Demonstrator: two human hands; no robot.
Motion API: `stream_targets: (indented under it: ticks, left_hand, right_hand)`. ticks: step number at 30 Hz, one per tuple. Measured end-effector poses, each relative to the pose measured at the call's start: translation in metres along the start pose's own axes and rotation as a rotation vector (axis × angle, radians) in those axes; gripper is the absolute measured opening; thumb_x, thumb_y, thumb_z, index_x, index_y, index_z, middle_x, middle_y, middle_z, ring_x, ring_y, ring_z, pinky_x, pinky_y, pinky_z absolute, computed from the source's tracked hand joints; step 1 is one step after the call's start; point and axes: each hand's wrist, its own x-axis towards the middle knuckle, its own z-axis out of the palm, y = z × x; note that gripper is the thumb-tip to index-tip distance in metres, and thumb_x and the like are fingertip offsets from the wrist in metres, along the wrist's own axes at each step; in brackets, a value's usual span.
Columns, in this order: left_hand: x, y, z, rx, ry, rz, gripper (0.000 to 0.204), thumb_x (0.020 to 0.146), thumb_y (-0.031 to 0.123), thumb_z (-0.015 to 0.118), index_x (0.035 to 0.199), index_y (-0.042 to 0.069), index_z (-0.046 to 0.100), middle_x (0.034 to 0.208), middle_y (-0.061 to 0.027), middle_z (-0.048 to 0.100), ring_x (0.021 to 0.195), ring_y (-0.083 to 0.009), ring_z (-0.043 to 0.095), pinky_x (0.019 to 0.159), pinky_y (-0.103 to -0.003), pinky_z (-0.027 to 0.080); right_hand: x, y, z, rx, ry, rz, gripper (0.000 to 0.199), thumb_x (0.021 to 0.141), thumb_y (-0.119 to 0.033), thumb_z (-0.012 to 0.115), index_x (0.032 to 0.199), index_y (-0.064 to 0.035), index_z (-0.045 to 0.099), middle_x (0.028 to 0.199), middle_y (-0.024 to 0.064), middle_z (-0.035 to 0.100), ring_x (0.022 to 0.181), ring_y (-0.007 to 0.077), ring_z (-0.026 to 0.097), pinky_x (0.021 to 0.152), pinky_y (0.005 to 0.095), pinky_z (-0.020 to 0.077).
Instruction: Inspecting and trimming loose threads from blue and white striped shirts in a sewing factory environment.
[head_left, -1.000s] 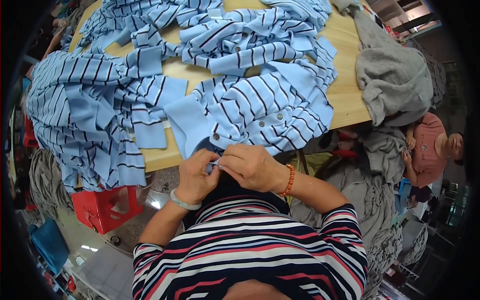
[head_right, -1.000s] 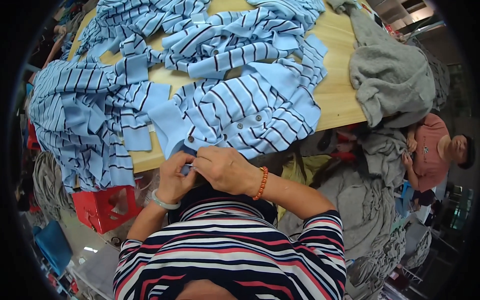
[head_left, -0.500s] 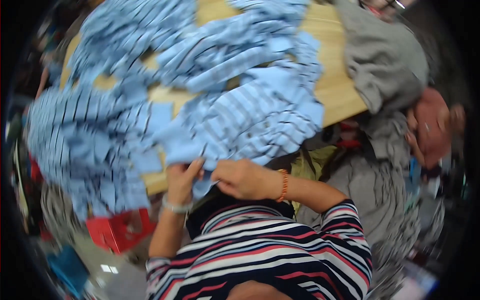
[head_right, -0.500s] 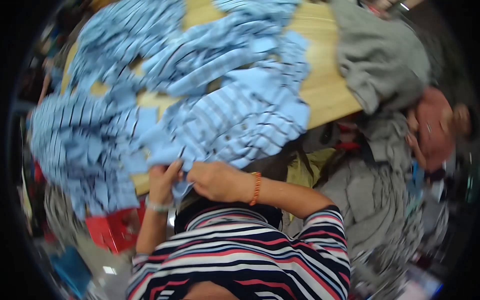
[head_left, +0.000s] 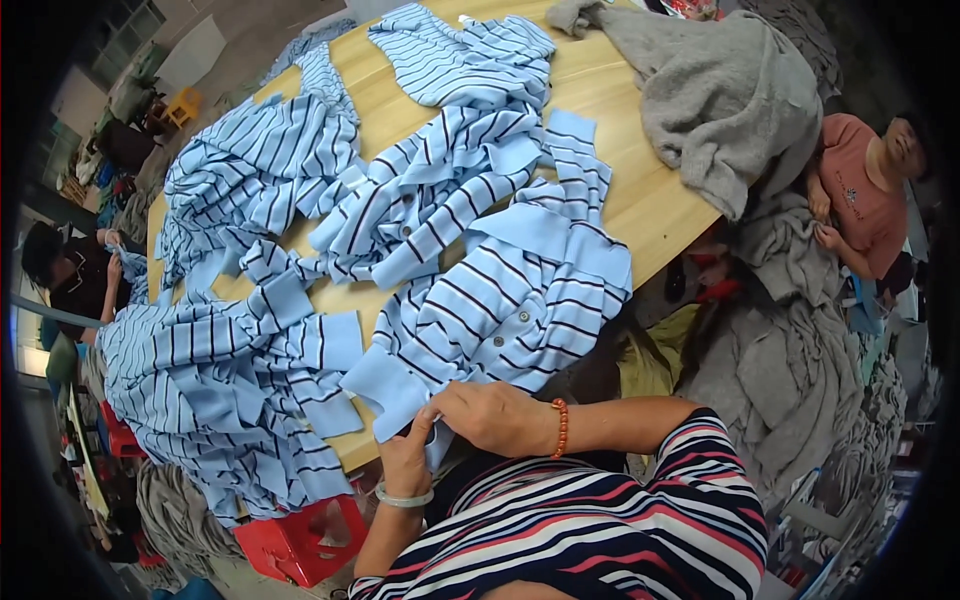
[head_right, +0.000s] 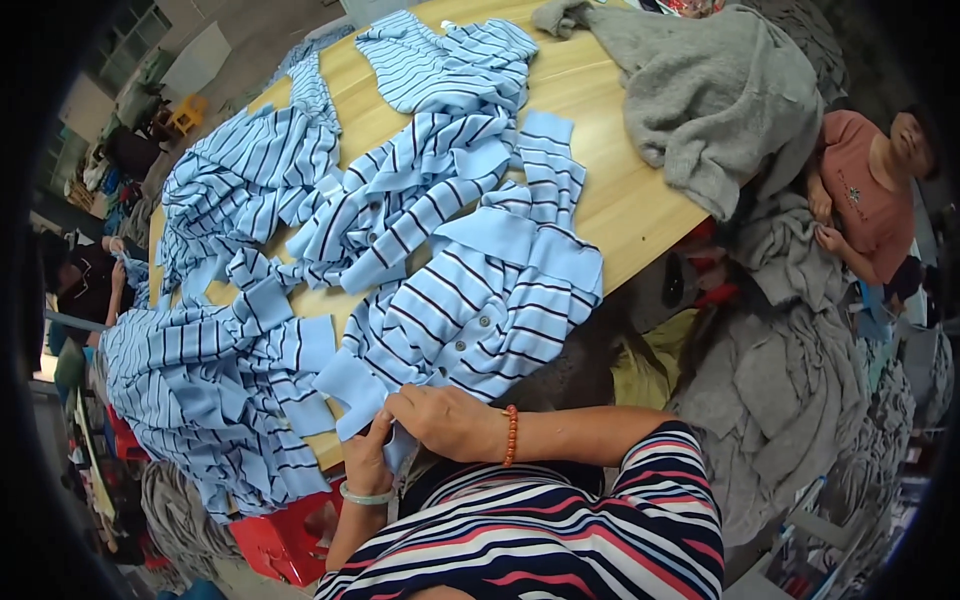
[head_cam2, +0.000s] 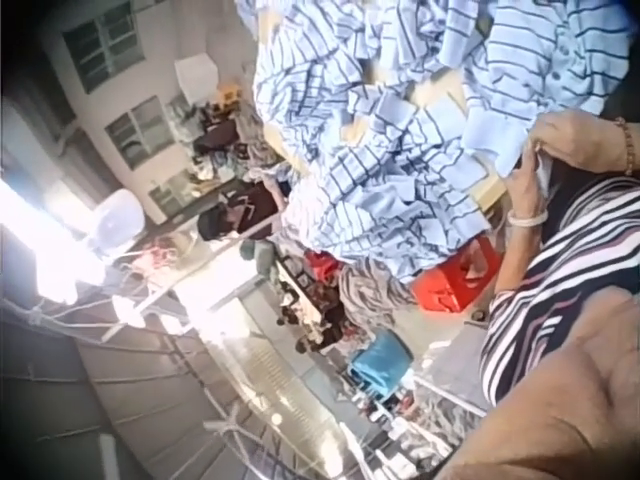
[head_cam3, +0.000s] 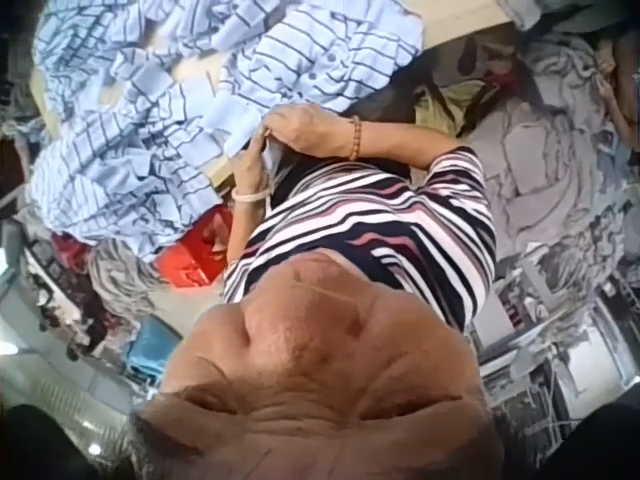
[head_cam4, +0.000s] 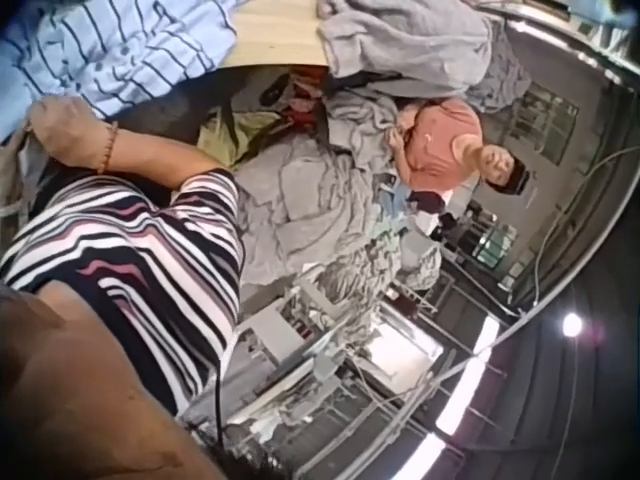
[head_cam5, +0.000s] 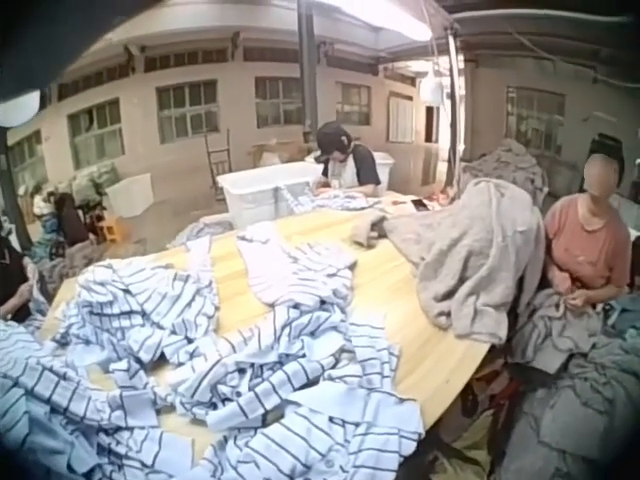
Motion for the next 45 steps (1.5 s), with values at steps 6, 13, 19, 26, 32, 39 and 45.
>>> stream_targets:
  ticks: [6, 13, 19, 26, 32, 39, 45]
  left_hand:
    - [0.004, -0.003, -0.005, 0.105, 0.004, 0.103, 0.022, 0.082, 0.006, 0.071, 0.102, -0.001, 0.064, 0.096, -0.0032, 0.065, 0.084, -0.0109, 0.058, 0.076, -0.025, 0.047]
    - [0.0, 0.015, -0.003, 0.344, -0.201, 0.275, 0.017, 0.082, 0.006, 0.068, 0.097, -0.002, 0.064, 0.091, -0.0066, 0.066, 0.082, -0.0155, 0.062, 0.076, -0.029, 0.049]
    - [0.013, 0.004, -0.017, 0.757, -0.255, 0.474, 0.018, 0.079, 0.001, 0.063, 0.097, -0.001, 0.062, 0.09, -0.0181, 0.064, 0.082, -0.0334, 0.063, 0.072, -0.035, 0.049]
    - [0.02, -0.009, -0.015, 0.924, -0.226, 0.635, 0.017, 0.08, 0.001, 0.06, 0.097, -0.001, 0.062, 0.084, -0.0204, 0.063, 0.078, -0.0411, 0.059, 0.069, -0.041, 0.047]
    - [0.022, -0.009, -0.017, 0.847, -0.187, 0.546, 0.017, 0.08, 0.001, 0.06, 0.096, 0.0, 0.062, 0.084, -0.0203, 0.062, 0.078, -0.0407, 0.059, 0.068, -0.042, 0.047]
    - [0.011, -0.006, -0.011, 1.147, -0.136, 0.926, 0.017, 0.076, 0.004, 0.07, 0.09, 0.004, 0.062, 0.079, -0.0156, 0.062, 0.073, -0.0364, 0.06, 0.062, -0.039, 0.046]
    - [0.008, -0.023, -0.027, 1.208, -0.056, 0.914, 0.028, 0.085, -0.001, 0.06, 0.112, 0.001, 0.061, 0.09, -0.0203, 0.065, 0.08, -0.0377, 0.062, 0.071, -0.04, 0.049]
  right_hand:
    - [-0.002, 0.006, 0.004, -0.121, 0.022, -0.043, 0.01, 0.08, -0.006, 0.052, 0.088, 0.0003, 0.05, 0.082, 0.0143, 0.053, 0.073, 0.029, 0.061, 0.061, 0.0351, 0.0514]
    - [0.002, 0.016, 0.001, -0.111, -0.045, -0.081, 0.011, 0.079, -0.009, 0.055, 0.083, -0.0003, 0.049, 0.08, 0.0136, 0.053, 0.069, 0.0294, 0.06, 0.058, 0.0361, 0.0508]
    - [0.006, 0.023, 0.0, -0.051, -0.125, -0.061, 0.012, 0.082, -0.012, 0.056, 0.08, -0.0009, 0.051, 0.077, 0.0142, 0.053, 0.066, 0.0317, 0.06, 0.057, 0.0387, 0.0497]
    - [0.01, 0.034, -0.003, 0.045, -0.269, 0.007, 0.014, 0.081, -0.012, 0.059, 0.082, 0.0004, 0.053, 0.081, 0.0169, 0.055, 0.07, 0.0353, 0.06, 0.061, 0.0419, 0.0492]
    - [0.012, 0.042, 0.007, 0.229, -0.208, 0.096, 0.016, 0.08, -0.011, 0.06, 0.091, 0.0004, 0.058, 0.087, 0.0164, 0.058, 0.077, 0.0362, 0.06, 0.068, 0.042, 0.0488]
    - [0.0, 0.052, 0.023, 0.073, -0.093, 0.086, 0.016, 0.076, -0.018, 0.06, 0.081, -0.0032, 0.056, 0.076, 0.015, 0.055, 0.071, 0.0342, 0.06, 0.061, 0.0418, 0.0504]
    - [0.005, 0.047, 0.039, 0.077, -0.074, 0.036, 0.019, 0.074, -0.016, 0.063, 0.081, -0.0009, 0.054, 0.077, 0.0142, 0.054, 0.071, 0.0348, 0.059, 0.063, 0.0408, 0.0488]
